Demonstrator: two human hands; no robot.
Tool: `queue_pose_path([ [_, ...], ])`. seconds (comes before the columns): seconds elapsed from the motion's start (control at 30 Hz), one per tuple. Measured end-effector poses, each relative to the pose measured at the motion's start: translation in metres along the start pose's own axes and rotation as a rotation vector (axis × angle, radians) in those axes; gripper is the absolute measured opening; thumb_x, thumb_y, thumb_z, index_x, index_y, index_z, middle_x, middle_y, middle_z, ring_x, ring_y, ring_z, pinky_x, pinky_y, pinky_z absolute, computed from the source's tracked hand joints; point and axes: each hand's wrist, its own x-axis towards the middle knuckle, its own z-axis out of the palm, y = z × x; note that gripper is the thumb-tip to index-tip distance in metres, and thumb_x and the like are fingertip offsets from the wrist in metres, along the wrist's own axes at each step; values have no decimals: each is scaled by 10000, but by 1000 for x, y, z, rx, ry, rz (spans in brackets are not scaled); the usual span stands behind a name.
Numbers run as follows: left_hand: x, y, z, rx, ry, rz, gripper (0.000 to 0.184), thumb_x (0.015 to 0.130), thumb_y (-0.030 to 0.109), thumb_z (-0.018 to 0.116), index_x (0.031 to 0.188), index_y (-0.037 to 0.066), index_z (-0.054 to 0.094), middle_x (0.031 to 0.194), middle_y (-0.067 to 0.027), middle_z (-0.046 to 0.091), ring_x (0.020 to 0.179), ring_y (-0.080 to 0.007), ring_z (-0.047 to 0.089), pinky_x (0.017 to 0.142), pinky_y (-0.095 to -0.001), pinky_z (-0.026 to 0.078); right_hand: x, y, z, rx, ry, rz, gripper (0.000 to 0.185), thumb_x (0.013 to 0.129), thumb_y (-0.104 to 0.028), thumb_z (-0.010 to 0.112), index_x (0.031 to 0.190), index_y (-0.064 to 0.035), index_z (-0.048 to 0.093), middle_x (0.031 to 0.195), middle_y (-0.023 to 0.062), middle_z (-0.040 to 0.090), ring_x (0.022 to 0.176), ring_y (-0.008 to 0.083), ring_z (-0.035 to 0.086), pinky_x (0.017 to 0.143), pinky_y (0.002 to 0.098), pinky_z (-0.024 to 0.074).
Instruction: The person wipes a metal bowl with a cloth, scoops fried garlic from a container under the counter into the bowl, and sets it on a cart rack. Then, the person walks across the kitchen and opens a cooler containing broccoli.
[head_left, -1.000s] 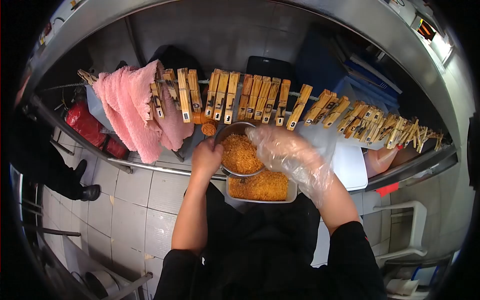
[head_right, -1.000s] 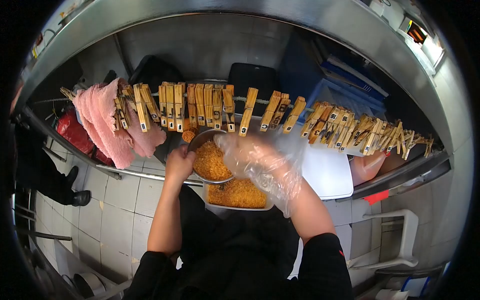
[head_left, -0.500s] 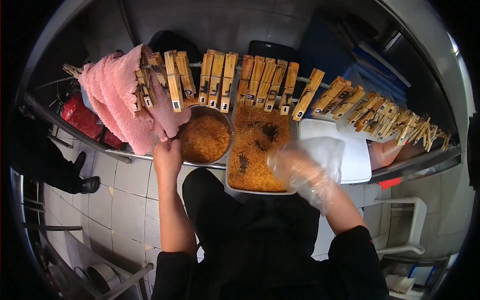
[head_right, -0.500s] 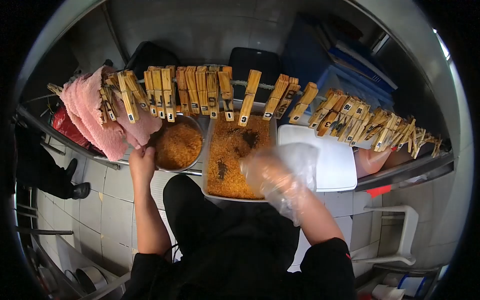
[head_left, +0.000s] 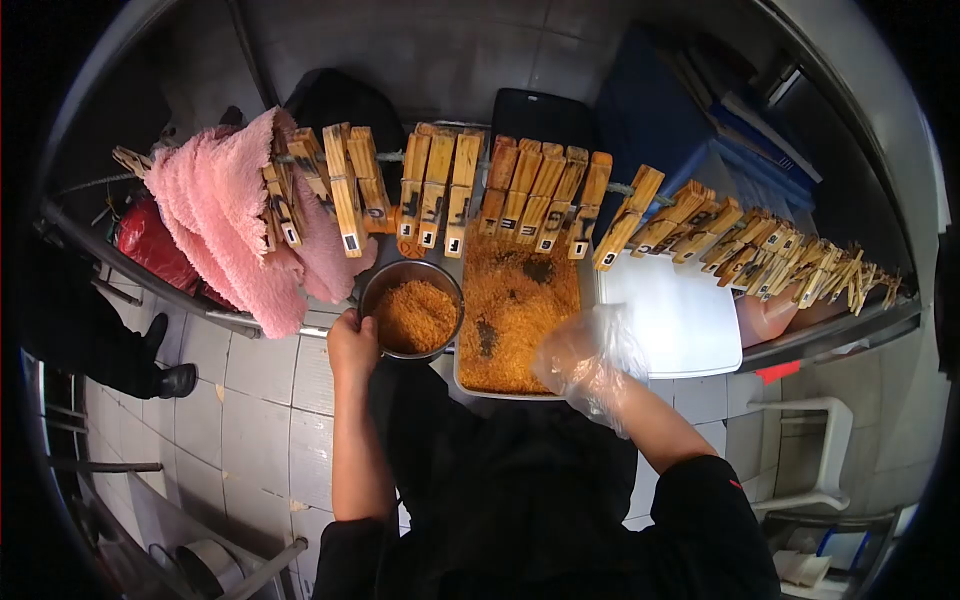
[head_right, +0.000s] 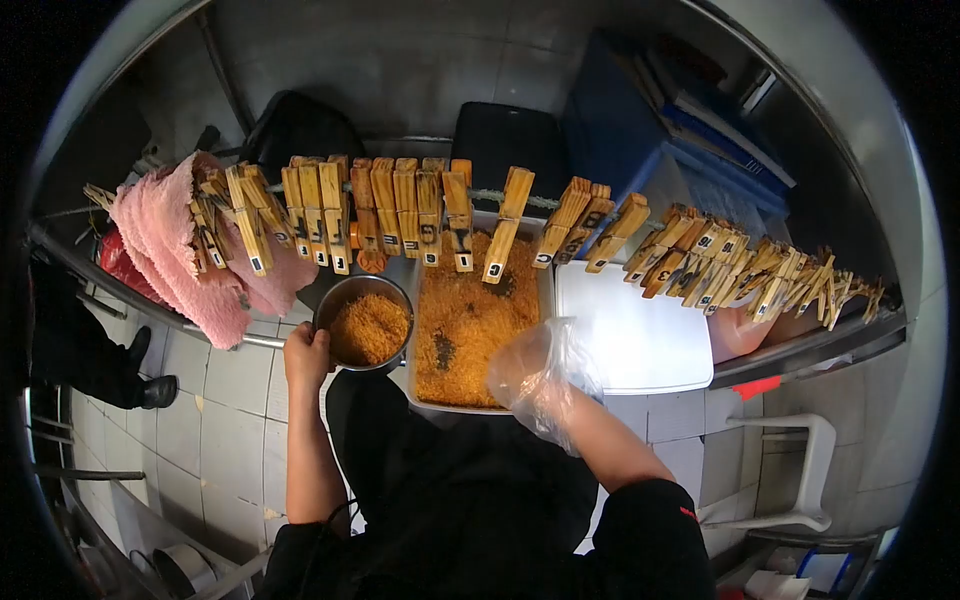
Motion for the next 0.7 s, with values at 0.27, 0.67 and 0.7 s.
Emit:
queue_pose_path([
  [0.27,-3,3,1,20,22,35,218,843,164,632,812,-49,601,770,-251,648,758,-414,650,686,-464,484,93,61,120,322,443,101,99,865,-122,575,821,-67,644,778,61,628,739,225,604,677,334,493],
  [0.67,-2,6,4,18,19,9,204,838,152,628,853,-52,622,799,-260,649,786,-402,660,700,-454,494,121,38,124,168,488,263,406,941,-309,562,1229,-24,583,1182,176,587,1055,303,592,911,388,511],
  [0.7,-3,8,1,29,-1,-12,202,838,147,626,870,-52,631,802,-260,653,789,-395,666,705,-450,499,124,36,113,497,483,161,467,945,-358,556,1260,-13,567,1246,206,564,1104,321,580,934,409,503],
])
